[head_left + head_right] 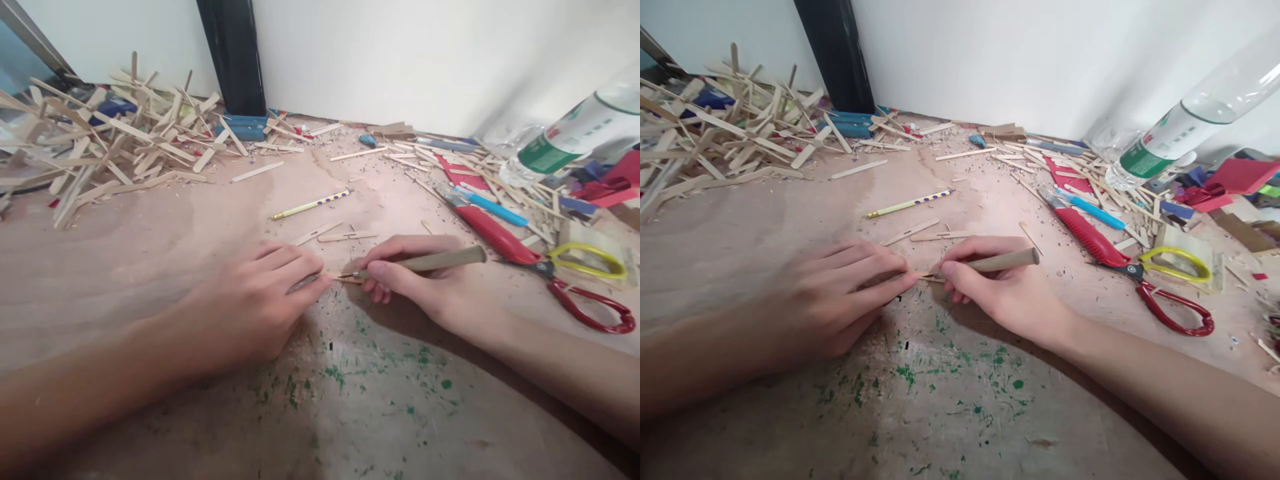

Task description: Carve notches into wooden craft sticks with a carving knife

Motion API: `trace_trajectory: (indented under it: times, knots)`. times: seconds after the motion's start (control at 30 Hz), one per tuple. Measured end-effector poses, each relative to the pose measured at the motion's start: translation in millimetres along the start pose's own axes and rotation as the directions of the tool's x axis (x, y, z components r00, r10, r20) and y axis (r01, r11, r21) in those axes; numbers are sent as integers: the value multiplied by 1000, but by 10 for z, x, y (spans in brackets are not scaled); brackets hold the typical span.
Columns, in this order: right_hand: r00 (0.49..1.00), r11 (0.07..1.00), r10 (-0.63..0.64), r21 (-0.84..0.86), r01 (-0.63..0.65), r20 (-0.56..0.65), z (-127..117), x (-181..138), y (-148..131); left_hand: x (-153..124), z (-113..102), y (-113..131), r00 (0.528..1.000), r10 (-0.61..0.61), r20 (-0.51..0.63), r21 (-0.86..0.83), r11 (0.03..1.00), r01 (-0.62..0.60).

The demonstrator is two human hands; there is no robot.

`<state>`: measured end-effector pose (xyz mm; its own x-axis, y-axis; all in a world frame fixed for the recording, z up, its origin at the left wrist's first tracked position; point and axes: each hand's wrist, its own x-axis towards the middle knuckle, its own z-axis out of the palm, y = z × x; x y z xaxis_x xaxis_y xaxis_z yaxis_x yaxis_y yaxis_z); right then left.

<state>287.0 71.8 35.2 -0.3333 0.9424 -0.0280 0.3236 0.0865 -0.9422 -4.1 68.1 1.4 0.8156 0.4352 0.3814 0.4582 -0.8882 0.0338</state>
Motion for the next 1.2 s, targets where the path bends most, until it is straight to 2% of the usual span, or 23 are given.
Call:
trace_trajectory:
  times: [0.13, 0.33, 0.47, 0.77, 1.2]
  knots:
    - [1000, 1000, 3, -9, -3, -28, -7, 17, -26, 0, 29, -4, 1000, 0, -29, -26, 1000, -1]
    - [998, 996, 56, -63, -57, -8, -25, 25, -60, 11, 28, -2, 1000, -2, -26, -61, 998, 1]
    - [997, 997, 62, -36, -63, -44, 12, 40, -50, 35, 11, 3, 1000, -9, -29, -87, 996, 6]
    - [996, 998, 50, -28, -53, -78, 49, 44, -24, 53, 13, 14, 998, 13, -69, -66, 998, -18]
    - [999, 999, 51, -1, -51, -18, 18, 39, -1, 68, -30, 45, 998, 31, -58, 29, 999, -30]
